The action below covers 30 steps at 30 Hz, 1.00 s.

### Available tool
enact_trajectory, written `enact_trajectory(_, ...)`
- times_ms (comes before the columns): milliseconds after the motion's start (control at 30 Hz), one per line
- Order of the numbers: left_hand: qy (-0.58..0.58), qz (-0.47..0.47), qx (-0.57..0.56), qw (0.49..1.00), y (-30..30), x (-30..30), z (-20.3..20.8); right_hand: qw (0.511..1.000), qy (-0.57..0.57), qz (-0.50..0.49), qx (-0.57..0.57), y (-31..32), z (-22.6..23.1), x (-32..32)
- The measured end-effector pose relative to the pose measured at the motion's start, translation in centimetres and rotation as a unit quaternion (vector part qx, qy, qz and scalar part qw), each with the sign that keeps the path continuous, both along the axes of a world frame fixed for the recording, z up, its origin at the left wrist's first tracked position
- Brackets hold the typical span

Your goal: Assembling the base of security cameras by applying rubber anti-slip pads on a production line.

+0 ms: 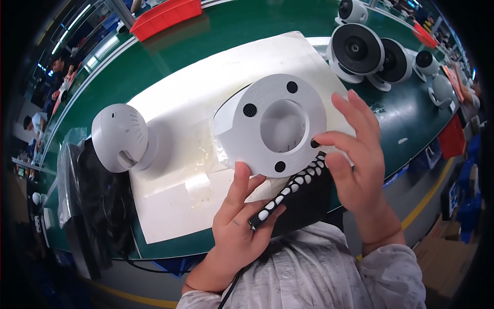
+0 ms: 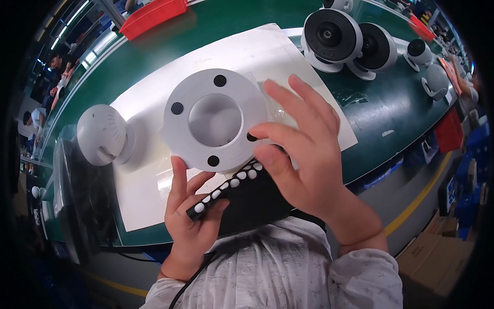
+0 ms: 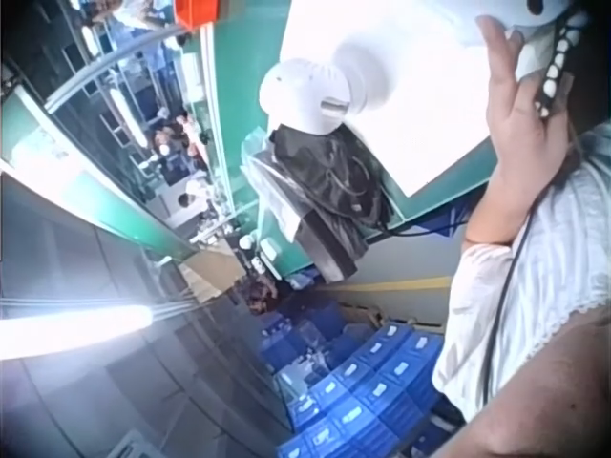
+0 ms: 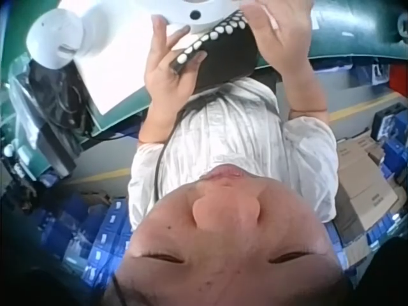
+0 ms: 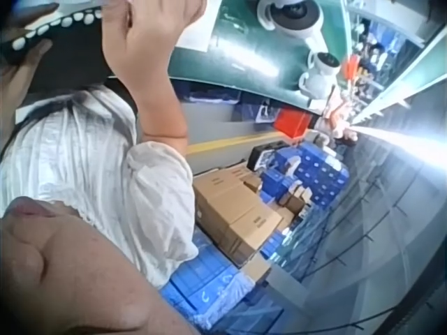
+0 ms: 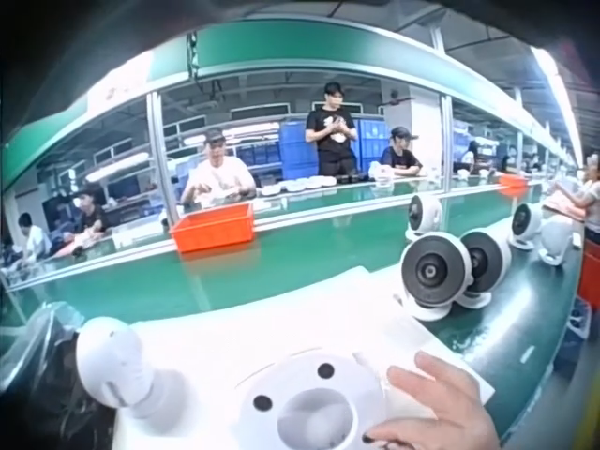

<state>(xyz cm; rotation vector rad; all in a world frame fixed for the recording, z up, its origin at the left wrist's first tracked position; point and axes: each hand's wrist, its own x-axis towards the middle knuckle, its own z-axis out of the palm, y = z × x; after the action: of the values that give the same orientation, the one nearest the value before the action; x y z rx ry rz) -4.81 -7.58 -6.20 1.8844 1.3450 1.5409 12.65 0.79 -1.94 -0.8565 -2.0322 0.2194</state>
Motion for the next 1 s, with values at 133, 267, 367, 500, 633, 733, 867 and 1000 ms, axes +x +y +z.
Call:
enact_trajectory(133, 0.005, 0.003, -0.005, 1.000, 0.3, 0.0, -0.2, 0.965, -0.225, -0.090, 0.104, -1.2, -0.1, 0.6)
enact_trajectory(267, -0.008, -0.003, -0.020, 1.000, 0.3, 0.1, 0.1, 0.986, 0.092, 0.013, -0.135, 0.4, -1.5, 0.4)
enact_trajectory(367, -0.013, -0.021, -0.019, 1.000, 0.2, -0.2, 0.4, 0.812, 0.324, 0.210, -0.437, 2.1, -1.1, -0.8)
enact_trajectory(500, -0.061, -0.024, -0.021, 0.998, -0.8, -1.6, 0.9, 0.849, 0.288, 0.242, -0.371, 3.5, 1.4, -2.3)
enact_trajectory(633, -0.044, -0.005, -0.003, 0.999, -1.6, -3.7, 0.7, 0.995, 0.044, 0.043, -0.075, 11.0, 1.3, -6.2)
enact_trajectory(733, -0.061, -0.008, -0.028, 0.998, -1.6, -3.8, 0.5, 0.961, -0.199, -0.047, 0.187, 20.0, -2.9, -9.8)
enact_trajectory(867, -0.017, -0.102, -0.059, 0.993, -2.1, -3.7, 0.0, 0.906, -0.305, -0.148, 0.254, 28.1, -5.4, -11.1)
enact_trajectory(1000, -0.005, -0.065, -0.081, 0.995, -2.1, -3.0, 1.6, 0.939, -0.300, -0.166, 0.030, 29.8, -7.0, -12.5)
